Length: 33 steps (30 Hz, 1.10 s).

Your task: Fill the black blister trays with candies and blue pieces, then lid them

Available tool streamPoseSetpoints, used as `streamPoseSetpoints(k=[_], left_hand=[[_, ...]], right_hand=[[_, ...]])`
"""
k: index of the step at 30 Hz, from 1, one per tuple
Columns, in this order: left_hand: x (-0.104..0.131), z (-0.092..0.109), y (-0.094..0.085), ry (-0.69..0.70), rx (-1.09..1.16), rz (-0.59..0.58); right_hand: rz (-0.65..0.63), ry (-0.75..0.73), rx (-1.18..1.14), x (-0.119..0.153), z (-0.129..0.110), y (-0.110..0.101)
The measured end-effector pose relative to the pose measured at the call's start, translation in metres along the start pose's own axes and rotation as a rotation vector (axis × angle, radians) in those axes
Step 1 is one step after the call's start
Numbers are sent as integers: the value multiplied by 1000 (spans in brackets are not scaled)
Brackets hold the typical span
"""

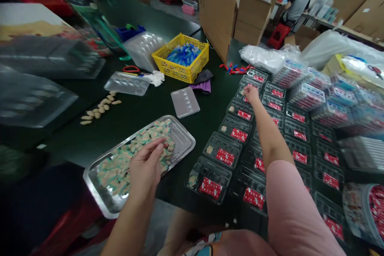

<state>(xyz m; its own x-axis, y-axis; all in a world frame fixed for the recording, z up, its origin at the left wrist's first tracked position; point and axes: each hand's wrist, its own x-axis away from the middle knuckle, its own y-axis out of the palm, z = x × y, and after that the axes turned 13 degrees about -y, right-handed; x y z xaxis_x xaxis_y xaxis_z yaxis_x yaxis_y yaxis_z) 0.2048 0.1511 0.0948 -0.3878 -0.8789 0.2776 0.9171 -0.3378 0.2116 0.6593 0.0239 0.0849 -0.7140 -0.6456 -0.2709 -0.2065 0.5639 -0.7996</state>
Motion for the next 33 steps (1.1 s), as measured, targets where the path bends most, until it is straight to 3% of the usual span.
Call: streamPoseSetpoints(k=[6, 13, 25, 33], left_hand=[[-1, 3, 0, -21, -5, 14], [-5, 0, 4, -14, -23, 3], [-4, 0, 5, 11, -78, 8], [-4, 1, 4, 11, -87, 16]], right_hand=[[-170, 81, 105, -21, 9, 16], [-300, 55, 266, -29, 7, 19], [-394, -30, 566, -17, -16, 17], [-446, -165, 719, -1, -35, 17]])
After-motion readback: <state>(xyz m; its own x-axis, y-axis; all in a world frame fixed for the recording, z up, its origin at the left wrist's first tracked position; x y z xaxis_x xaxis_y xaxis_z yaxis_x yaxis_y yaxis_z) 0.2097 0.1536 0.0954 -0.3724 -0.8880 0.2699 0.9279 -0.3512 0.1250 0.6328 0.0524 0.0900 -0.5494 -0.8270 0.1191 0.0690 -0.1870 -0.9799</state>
